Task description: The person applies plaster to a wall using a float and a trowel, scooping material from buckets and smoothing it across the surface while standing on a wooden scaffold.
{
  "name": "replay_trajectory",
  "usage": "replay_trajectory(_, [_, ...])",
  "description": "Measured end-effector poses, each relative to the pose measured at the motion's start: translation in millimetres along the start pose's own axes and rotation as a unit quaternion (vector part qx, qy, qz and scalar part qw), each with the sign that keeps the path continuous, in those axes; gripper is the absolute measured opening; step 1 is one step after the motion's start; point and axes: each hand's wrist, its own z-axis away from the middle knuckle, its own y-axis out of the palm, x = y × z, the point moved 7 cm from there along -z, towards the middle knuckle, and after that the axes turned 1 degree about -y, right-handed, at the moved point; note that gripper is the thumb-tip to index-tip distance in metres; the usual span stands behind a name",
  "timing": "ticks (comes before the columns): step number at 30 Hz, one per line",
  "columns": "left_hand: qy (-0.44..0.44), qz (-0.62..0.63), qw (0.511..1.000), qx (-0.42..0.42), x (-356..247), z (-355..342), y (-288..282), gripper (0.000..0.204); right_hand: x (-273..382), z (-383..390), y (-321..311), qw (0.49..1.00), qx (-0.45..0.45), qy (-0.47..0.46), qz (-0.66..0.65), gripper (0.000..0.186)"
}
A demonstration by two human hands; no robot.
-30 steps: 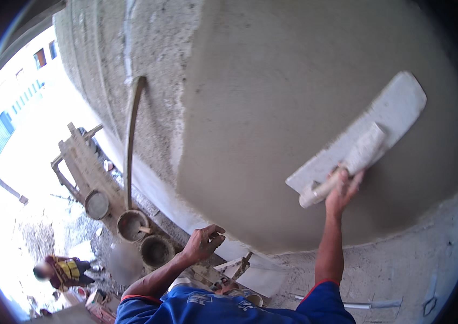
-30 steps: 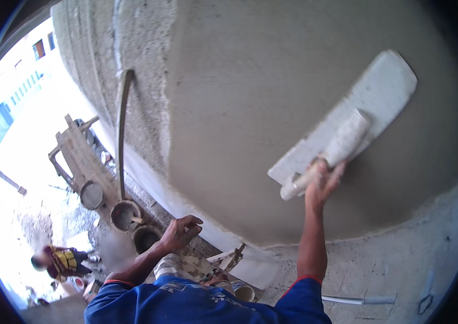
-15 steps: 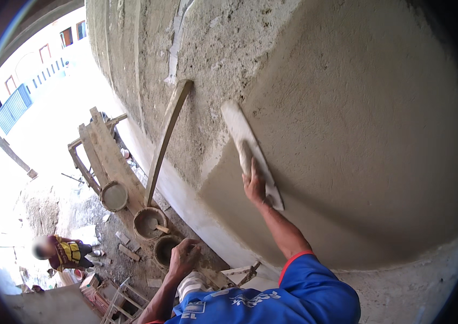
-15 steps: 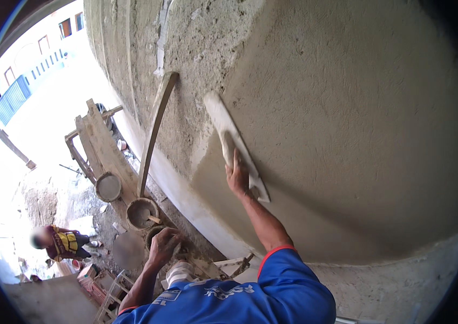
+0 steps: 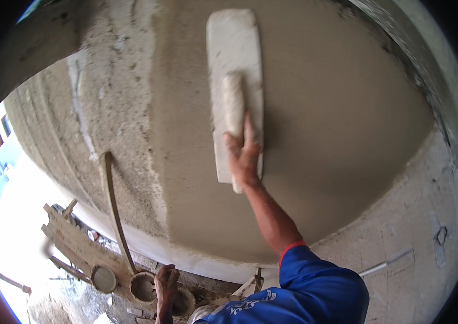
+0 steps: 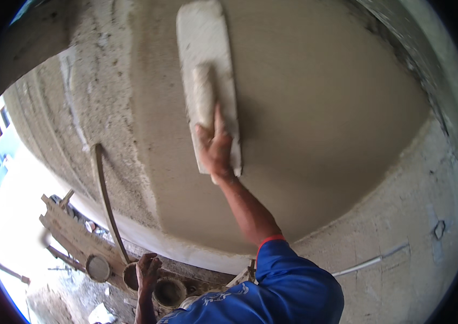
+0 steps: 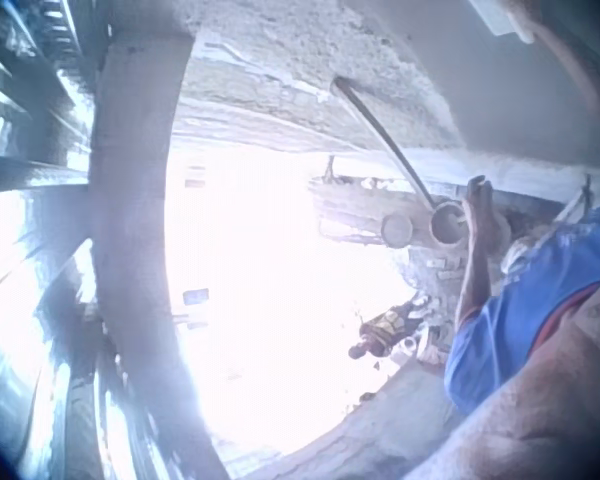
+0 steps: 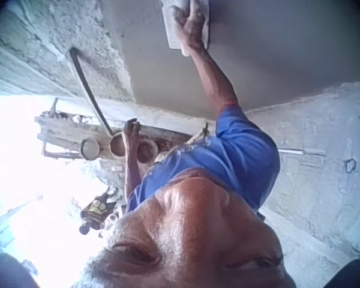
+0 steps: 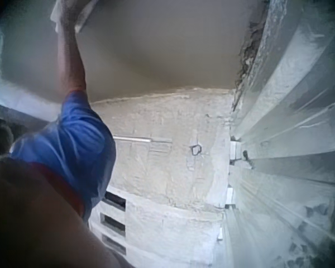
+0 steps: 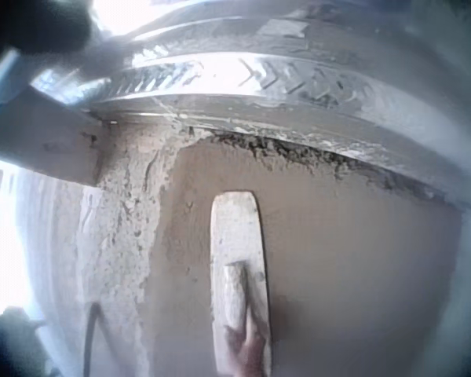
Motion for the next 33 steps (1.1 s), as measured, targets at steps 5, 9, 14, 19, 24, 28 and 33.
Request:
replay_trajectory(5, [0.103,-0.080,0.991,0.037,-15.2,-15.5,45.7,0.030,-26.3,-24.3,-184.1,0.980,-0.178,0.035,0.084,0.065])
replay_trajectory(9, [0.057,-0.027,0.996,0.070,-14.7,-6.7,85.8,0.027,-70.6,22.1,-330.0,0.947,-0.242,0.169,0.128,0.075])
replay_trajectory(14, [0.045,-0.075,0.991,0.100,-7.8,-1.9,140.5,0.026,-176.7,109.0,-489.7,0.922,-0.240,0.226,0.202,0.074])
replay_trajectory(19, [-0.081,-0.101,0.984,0.125,13.0,5.0,162.3,0.024,-223.1,256.3,-514.2,0.914,-0.265,0.265,0.158,0.063])
replay_trajectory(24, [-0.153,-0.238,0.955,0.087,137.4,23.1,119.3,0.028,-233.4,452.5,-499.8,0.866,0.019,0.390,0.311,0.068])
replay_trajectory(28, [-0.314,-0.251,0.915,0.029,291.8,77.1,55.2,0.030,-244.4,584.9,-452.8,0.761,0.220,0.521,0.319,0.064])
replay_trajectory(33, [-0.433,-0.139,0.887,-0.080,359.1,157.1,-2.2,0.031,-263.3,678.0,-393.3,0.683,0.378,0.559,0.280,0.057])
